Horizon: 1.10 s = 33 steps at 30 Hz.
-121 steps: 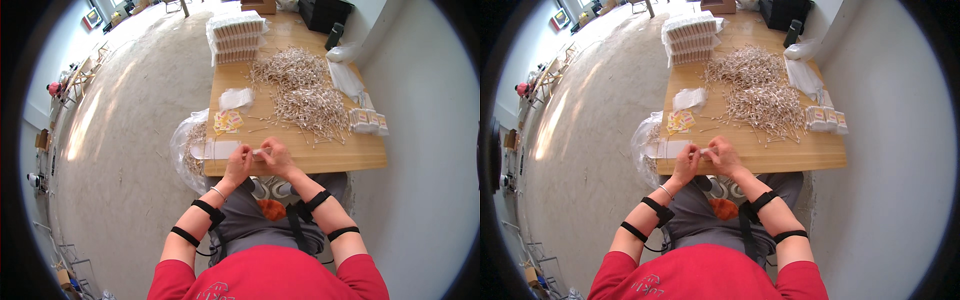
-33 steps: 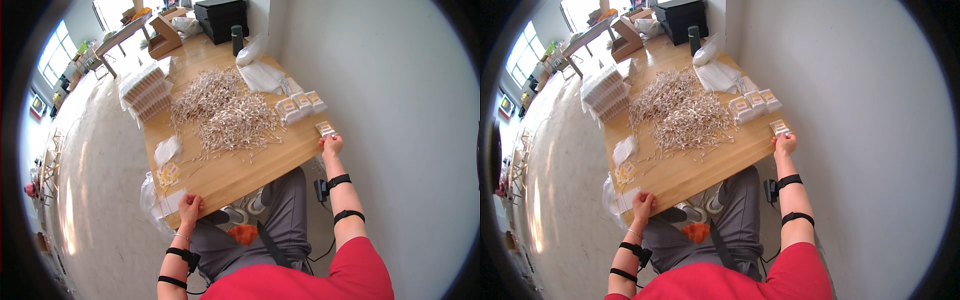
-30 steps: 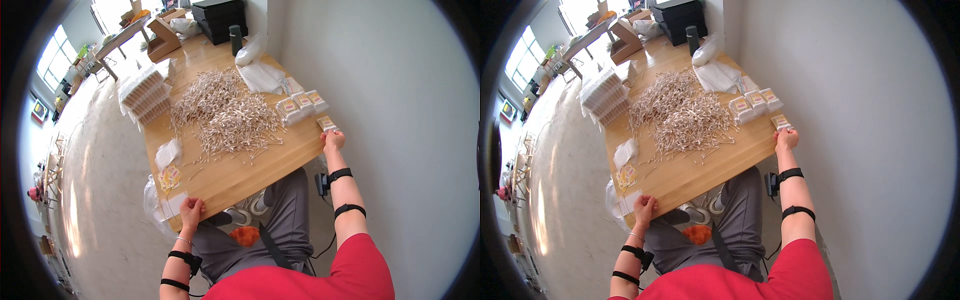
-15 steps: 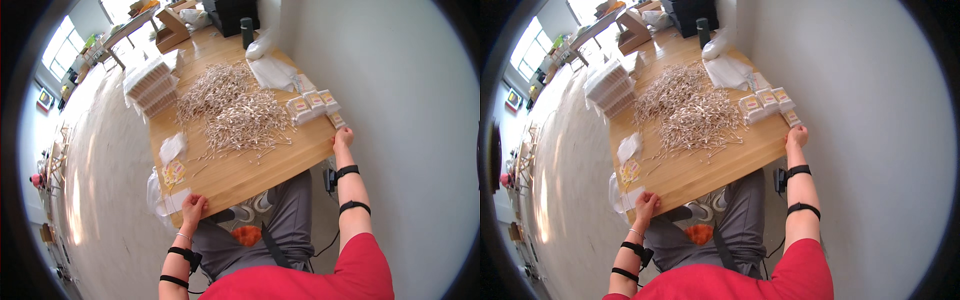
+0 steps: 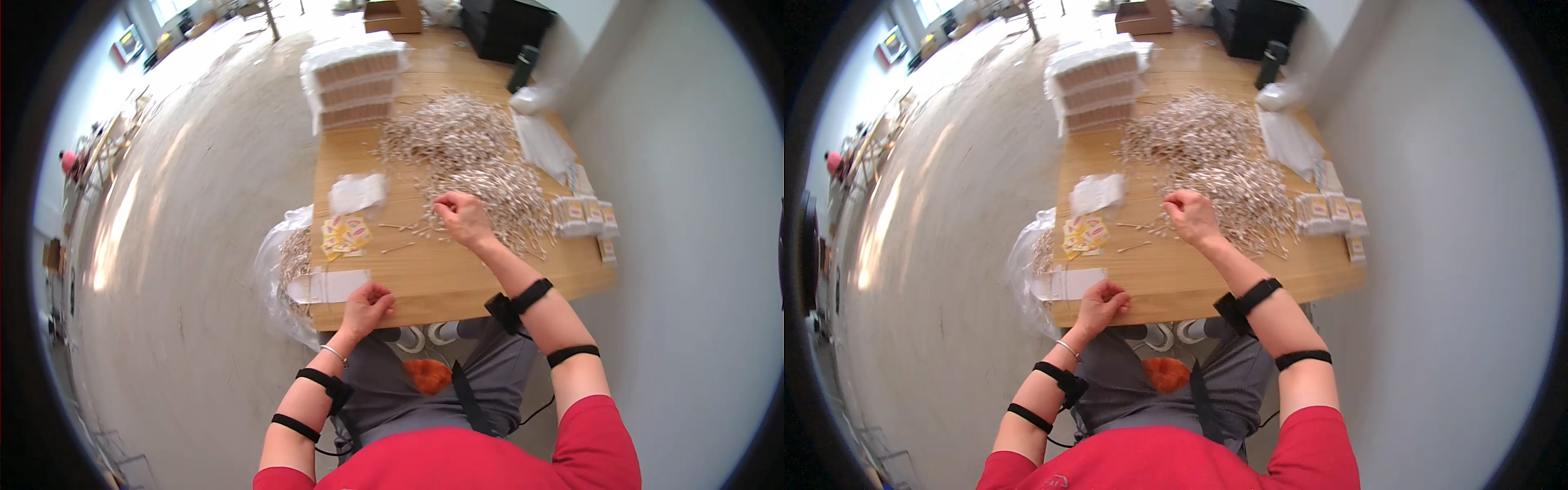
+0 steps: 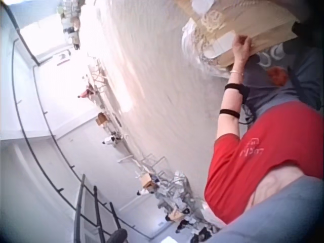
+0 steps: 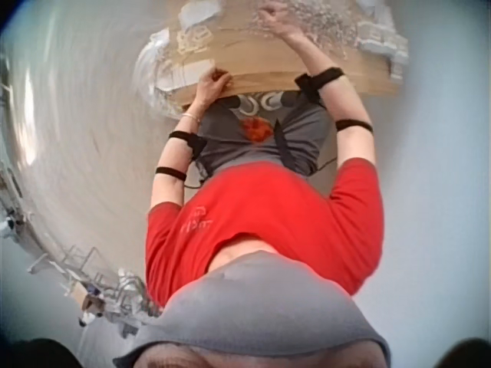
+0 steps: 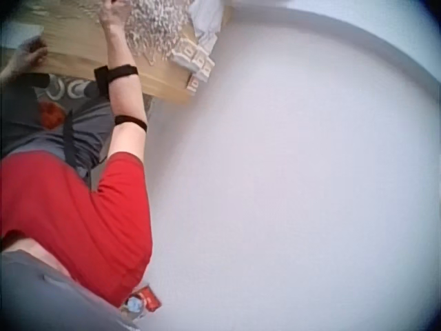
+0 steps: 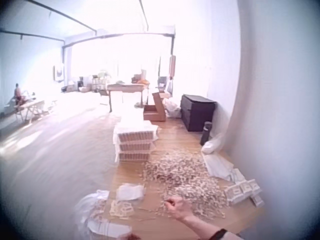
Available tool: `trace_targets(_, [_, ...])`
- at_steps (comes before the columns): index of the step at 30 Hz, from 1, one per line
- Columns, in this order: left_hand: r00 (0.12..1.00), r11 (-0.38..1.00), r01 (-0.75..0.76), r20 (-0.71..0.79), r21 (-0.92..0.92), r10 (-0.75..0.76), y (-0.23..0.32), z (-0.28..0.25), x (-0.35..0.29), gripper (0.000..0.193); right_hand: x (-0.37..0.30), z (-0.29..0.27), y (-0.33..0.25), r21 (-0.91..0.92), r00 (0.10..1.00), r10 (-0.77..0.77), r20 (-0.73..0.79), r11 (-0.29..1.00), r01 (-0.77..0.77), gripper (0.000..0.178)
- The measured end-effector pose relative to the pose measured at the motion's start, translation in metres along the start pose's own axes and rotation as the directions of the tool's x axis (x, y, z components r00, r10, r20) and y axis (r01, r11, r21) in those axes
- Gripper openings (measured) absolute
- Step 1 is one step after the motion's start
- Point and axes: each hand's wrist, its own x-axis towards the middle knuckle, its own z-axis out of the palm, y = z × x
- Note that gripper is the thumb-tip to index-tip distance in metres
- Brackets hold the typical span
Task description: Packaging cotton swabs into small plastic bags and sealing them.
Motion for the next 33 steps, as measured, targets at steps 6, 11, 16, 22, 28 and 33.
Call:
trace_targets(6, [0.999,0.999,-0.037,0.030,0.015,0.037,-0.002,0.003,-0.003,0.008,0.046,0.092,-0.031,-0.443,0.921,-0.346,0.181,0.807,0.390,0.024])
trace_targets(11, [0.998,0.998,-0.060,-0.016,-0.003,0.060,0.006,0.003,-0.006,0.006,0.055,0.124,-0.026,-0.639,0.807,-0.487,0.333,0.513,0.573,0.023])
trace_targets(16, [0.998,0.998,-0.058,0.009,0.017,0.058,0.009,0.001,-0.008,0.007,0.051,0.124,-0.028,-0.600,0.837,-0.437,0.329,0.587,0.543,0.016])
trace_targets(22, [0.998,0.997,-0.057,0.019,0.055,0.056,0.010,0.005,-0.005,0.005,0.065,0.108,-0.036,-0.229,0.851,-0.510,-0.125,0.849,0.476,0.010])
trace_targets(28, [0.965,0.980,-0.175,-0.213,-0.094,0.152,0.000,0.006,-0.011,0.012,0.017,0.094,-0.074,0.469,0.960,0.040,0.278,0.866,-0.172,0.020])
trace_targets(33, [0.759,0.903,-0.420,-0.513,0.086,0.402,0.054,0.008,-0.025,0.026,-0.027,0.091,-0.088,0.463,0.946,0.053,0.320,0.862,-0.205,0.022])
